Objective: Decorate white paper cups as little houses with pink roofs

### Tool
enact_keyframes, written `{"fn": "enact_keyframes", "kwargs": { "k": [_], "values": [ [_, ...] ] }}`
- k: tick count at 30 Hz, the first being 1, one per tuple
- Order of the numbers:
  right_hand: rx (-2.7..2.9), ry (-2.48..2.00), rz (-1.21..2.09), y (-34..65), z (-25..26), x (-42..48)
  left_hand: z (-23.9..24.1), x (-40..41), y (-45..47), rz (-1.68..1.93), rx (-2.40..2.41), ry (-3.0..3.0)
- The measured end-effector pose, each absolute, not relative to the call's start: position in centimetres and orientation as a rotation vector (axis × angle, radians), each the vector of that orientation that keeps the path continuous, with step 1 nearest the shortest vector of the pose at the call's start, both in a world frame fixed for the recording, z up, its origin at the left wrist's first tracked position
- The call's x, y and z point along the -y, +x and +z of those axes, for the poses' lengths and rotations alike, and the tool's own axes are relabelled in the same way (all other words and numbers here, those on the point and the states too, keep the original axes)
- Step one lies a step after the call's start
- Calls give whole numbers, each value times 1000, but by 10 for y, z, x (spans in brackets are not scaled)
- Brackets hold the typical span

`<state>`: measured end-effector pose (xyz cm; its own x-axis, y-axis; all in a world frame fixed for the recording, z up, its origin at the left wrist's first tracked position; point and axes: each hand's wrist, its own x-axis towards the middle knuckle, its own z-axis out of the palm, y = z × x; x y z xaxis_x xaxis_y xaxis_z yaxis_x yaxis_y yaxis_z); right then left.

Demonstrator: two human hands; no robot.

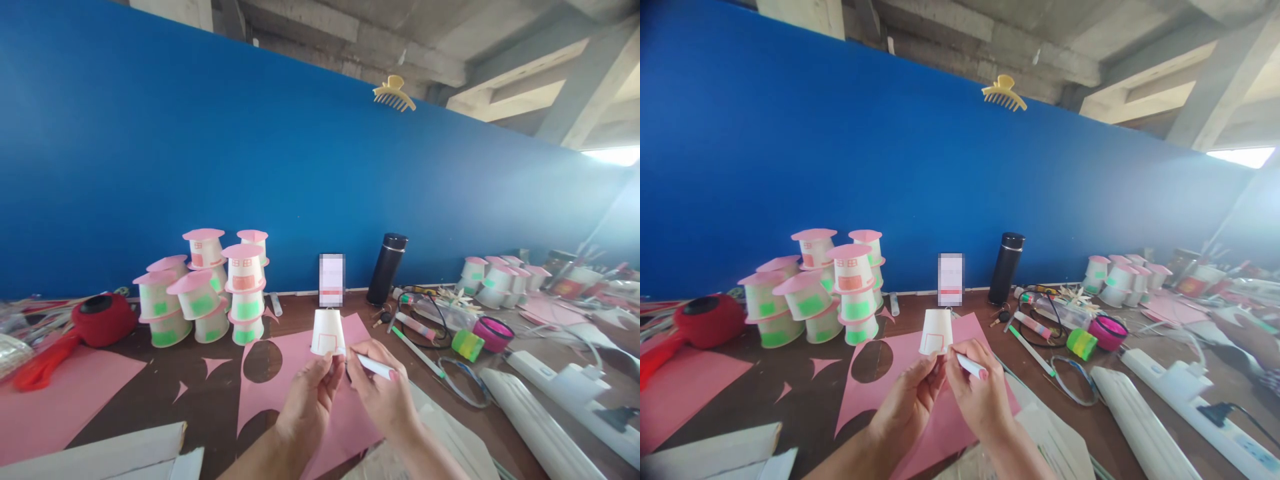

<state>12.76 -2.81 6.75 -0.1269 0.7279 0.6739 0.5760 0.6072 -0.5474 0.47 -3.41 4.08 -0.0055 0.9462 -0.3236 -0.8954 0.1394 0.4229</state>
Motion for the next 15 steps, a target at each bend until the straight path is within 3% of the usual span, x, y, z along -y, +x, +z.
{"fn": "enact_keyframes", "kwargs": {
  "k": [15],
  "values": [
    [1820, -1071, 166, 128, 67, 27, 40, 34, 5, 1472, -631, 117]
  ]
}}
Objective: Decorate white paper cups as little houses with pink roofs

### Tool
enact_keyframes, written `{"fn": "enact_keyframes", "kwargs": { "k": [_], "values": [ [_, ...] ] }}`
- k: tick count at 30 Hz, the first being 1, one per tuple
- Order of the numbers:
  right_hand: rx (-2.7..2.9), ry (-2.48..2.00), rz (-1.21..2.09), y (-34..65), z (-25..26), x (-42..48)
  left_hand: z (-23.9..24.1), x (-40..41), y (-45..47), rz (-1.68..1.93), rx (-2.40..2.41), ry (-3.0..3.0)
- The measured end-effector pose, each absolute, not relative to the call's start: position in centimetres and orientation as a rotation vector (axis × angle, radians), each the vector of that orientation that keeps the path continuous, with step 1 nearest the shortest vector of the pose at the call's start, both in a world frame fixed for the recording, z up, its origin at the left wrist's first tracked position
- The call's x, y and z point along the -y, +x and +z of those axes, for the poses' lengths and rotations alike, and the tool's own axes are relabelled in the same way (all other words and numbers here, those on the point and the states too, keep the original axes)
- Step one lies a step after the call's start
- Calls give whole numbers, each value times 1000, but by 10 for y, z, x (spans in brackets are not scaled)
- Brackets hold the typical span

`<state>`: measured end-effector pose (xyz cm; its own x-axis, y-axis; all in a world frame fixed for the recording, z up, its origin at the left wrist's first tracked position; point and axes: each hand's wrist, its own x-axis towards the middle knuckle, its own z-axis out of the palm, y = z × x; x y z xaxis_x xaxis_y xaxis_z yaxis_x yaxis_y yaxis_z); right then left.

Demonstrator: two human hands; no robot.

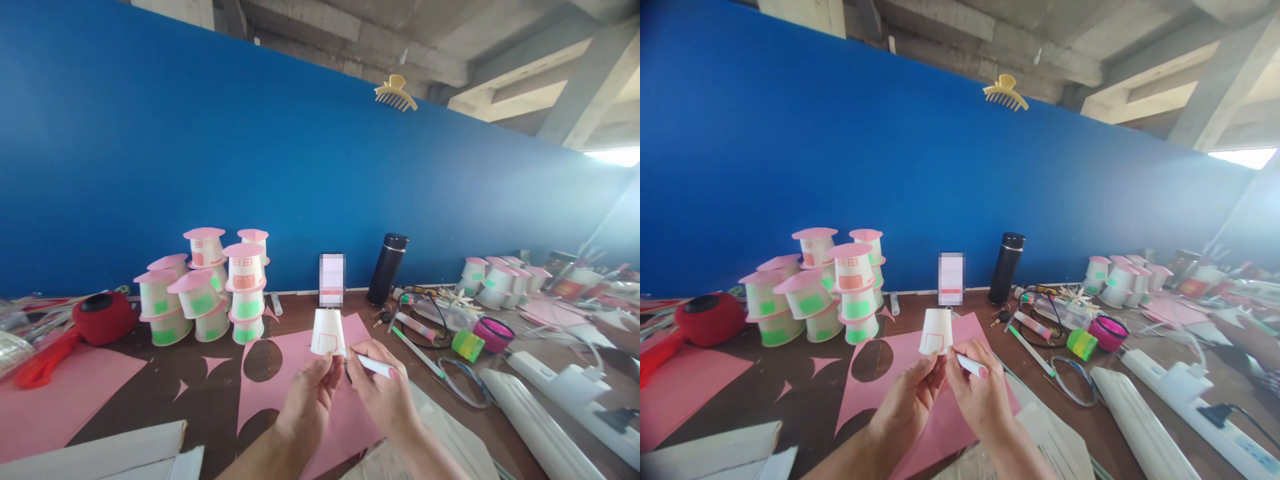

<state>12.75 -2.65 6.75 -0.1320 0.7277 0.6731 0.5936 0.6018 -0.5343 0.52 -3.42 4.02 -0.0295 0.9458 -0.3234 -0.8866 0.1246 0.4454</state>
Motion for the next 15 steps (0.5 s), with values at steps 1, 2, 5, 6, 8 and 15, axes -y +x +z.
{"fn": "enact_keyframes", "kwargs": {
  "k": [1, 2, 5, 6, 8, 15],
  "values": [
    [1821, -1074, 165, 128, 67, 27, 40, 34, 5, 1473, -628, 116],
    [1824, -1074, 164, 128, 67, 27, 40, 34, 5, 1472, -619, 120],
    [1828, -1077, 159, 128, 67, 27, 38, 33, 4, 1468, -593, 135],
    [1830, -1079, 156, 128, 68, 27, 37, 33, 4, 1467, -589, 137],
    [1835, -1086, 147, 128, 68, 27, 36, 33, 4, 1467, -587, 136],
    [1851, -1088, 138, 128, 68, 27, 34, 32, 4, 1468, -593, 129]
  ]
}}
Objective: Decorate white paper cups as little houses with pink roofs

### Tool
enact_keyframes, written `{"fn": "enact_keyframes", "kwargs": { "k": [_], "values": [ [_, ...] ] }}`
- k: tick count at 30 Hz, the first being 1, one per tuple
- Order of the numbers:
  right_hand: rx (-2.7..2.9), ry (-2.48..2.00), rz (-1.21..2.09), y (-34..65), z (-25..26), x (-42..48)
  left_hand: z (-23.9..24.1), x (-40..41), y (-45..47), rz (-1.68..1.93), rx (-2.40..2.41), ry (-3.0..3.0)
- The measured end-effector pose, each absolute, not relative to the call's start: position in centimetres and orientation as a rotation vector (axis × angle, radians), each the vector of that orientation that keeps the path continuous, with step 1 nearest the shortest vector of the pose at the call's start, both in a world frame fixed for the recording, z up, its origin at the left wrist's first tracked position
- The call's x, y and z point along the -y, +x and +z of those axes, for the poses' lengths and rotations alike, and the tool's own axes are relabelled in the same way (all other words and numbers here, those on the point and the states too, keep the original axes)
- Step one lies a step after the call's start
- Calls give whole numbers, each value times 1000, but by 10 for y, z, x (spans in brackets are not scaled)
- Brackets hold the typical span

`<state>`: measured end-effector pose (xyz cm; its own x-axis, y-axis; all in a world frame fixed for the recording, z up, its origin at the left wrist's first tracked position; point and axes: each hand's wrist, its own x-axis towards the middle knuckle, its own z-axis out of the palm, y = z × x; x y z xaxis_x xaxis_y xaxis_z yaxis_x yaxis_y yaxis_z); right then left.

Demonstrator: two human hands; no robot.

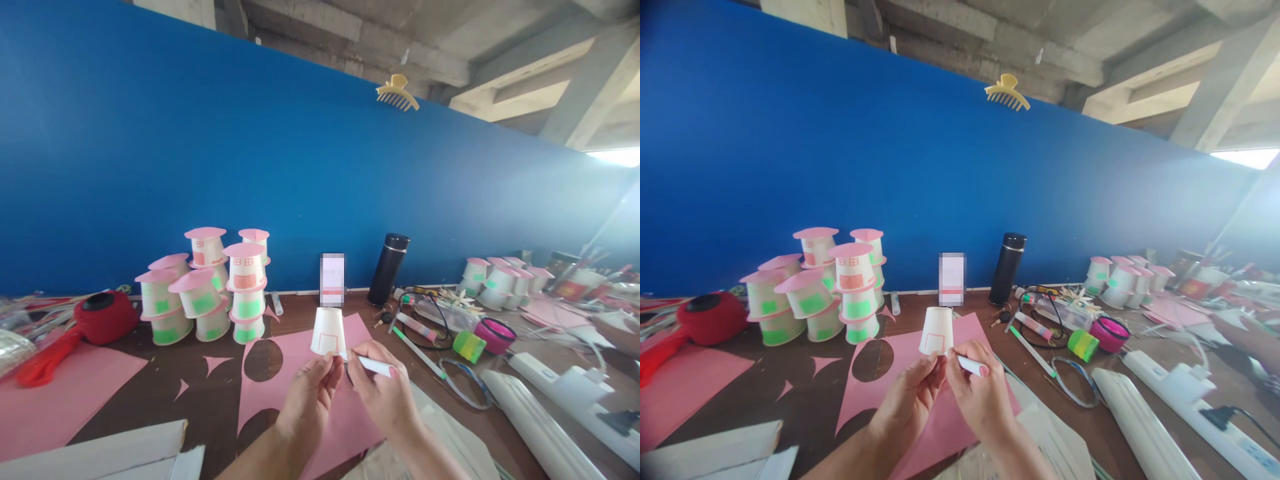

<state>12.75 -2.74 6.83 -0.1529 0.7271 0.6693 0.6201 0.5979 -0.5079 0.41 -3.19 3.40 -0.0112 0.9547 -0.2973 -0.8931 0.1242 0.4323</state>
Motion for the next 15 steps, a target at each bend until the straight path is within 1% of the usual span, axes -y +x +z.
{"fn": "enact_keyframes", "kwargs": {
  "k": [10, 15],
  "values": [
    [1834, -1106, 149, 127, 68, 29, 38, 34, 4, 1467, -621, 101],
    [1679, -1097, 230, 131, 65, 31, 42, 33, 5, 1467, -642, 79]
  ]
}}
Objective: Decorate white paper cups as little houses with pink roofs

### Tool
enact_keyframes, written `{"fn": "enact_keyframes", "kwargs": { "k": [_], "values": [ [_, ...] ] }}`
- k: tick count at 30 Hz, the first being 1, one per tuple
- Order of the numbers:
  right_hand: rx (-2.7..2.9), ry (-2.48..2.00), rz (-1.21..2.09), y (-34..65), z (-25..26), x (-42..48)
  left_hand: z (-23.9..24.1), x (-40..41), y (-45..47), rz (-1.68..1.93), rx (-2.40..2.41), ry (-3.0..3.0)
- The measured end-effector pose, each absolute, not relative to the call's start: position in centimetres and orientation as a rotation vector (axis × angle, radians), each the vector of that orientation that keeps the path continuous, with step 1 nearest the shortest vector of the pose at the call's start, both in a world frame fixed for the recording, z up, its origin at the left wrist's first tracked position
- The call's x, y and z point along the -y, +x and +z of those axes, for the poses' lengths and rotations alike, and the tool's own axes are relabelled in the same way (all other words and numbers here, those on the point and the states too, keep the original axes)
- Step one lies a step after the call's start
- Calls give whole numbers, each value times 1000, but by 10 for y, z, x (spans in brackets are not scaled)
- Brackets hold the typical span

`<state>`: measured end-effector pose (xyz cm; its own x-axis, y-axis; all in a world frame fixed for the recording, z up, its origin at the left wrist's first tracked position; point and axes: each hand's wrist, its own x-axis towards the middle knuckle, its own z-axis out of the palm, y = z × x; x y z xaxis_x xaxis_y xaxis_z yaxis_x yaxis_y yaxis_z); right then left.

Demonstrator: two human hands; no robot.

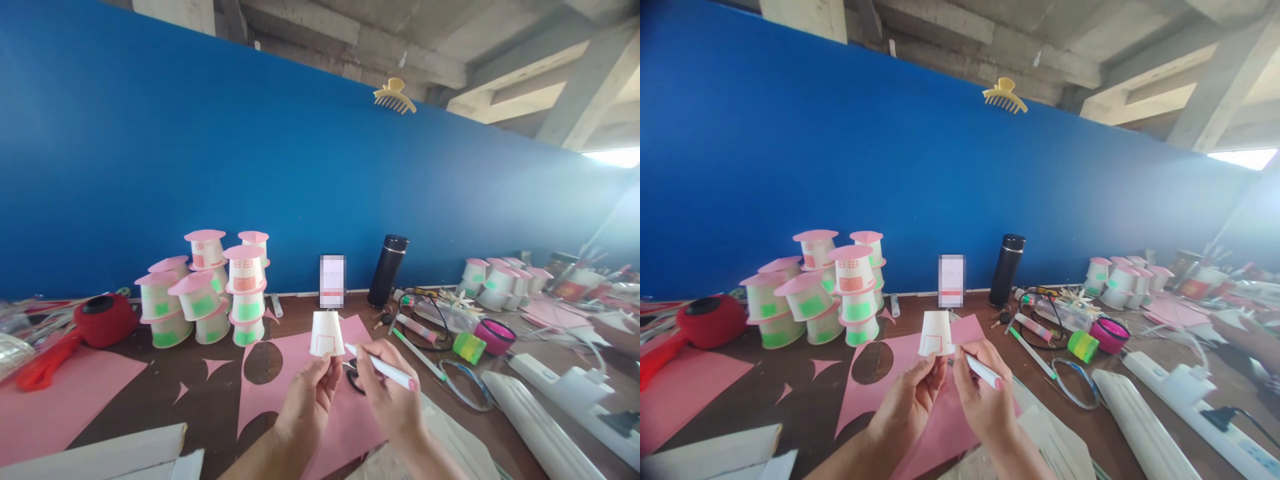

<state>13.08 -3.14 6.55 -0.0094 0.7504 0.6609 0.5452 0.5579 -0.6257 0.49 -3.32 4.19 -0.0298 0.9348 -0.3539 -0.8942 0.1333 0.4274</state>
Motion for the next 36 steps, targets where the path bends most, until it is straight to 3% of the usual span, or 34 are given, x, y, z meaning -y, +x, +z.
{"fn": "enact_keyframes", "kwargs": {
  "k": [36],
  "values": [
    [1741, -1106, 278, 127, 62, 30, 42, 35, 5, 1459, -622, 91]
  ]
}}
